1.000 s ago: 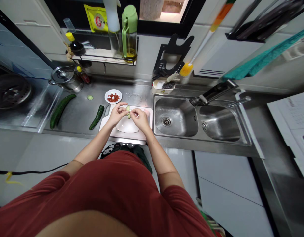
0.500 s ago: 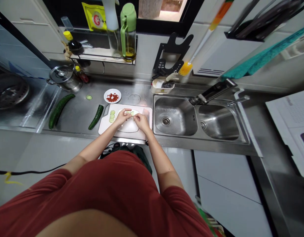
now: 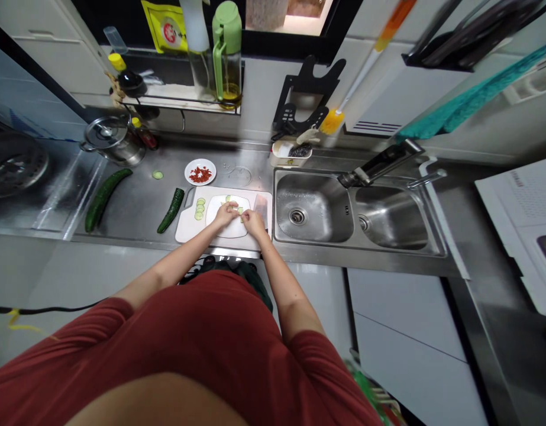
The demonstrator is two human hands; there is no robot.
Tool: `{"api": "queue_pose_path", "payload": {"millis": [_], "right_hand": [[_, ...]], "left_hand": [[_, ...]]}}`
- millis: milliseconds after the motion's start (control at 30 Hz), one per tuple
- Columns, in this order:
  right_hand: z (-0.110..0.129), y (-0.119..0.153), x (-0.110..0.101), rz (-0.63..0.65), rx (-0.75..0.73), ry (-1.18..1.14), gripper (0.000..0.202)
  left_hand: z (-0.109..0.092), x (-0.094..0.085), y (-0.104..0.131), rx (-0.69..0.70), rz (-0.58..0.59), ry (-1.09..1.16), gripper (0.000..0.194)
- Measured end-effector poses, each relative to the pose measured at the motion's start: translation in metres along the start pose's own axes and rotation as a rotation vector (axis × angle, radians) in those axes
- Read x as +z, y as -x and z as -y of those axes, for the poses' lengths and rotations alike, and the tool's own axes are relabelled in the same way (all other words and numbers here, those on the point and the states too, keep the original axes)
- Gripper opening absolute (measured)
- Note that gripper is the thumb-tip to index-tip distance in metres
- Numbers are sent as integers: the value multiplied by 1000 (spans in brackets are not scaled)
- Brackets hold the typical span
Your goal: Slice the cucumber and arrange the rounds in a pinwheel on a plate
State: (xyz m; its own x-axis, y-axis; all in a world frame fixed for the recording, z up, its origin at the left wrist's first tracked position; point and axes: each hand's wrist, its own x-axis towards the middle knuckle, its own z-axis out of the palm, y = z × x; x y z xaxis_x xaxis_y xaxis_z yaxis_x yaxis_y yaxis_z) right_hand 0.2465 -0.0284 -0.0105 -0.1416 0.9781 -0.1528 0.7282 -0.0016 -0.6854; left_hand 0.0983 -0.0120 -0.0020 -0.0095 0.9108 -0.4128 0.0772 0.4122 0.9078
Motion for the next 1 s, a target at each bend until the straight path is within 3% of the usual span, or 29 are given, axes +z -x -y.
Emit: {"api": "queue_pose_path", "payload": {"millis": [167,467,633,733,833,1000], "right_hand": [[-1,-1,2,4,15,111,18],[6,2,5,-8,10,282,21],[14,11,5,8,28,426,27],[19,22,9,-10,6,515,31],[21,34,15,-8,-27,581,32],[19,41,22,-21,1,621,34]], "left_hand": [[2,1,-4,14,7,-153,34],[8,-1,-11,255,5,-575,27],[7,-2,-2,370,13,-825,26],[10,-8,9,530,-6,-994,27],[18,-16,17,664,62,-1121,32],[28,-21,19,677,101,-1230,35]]}}
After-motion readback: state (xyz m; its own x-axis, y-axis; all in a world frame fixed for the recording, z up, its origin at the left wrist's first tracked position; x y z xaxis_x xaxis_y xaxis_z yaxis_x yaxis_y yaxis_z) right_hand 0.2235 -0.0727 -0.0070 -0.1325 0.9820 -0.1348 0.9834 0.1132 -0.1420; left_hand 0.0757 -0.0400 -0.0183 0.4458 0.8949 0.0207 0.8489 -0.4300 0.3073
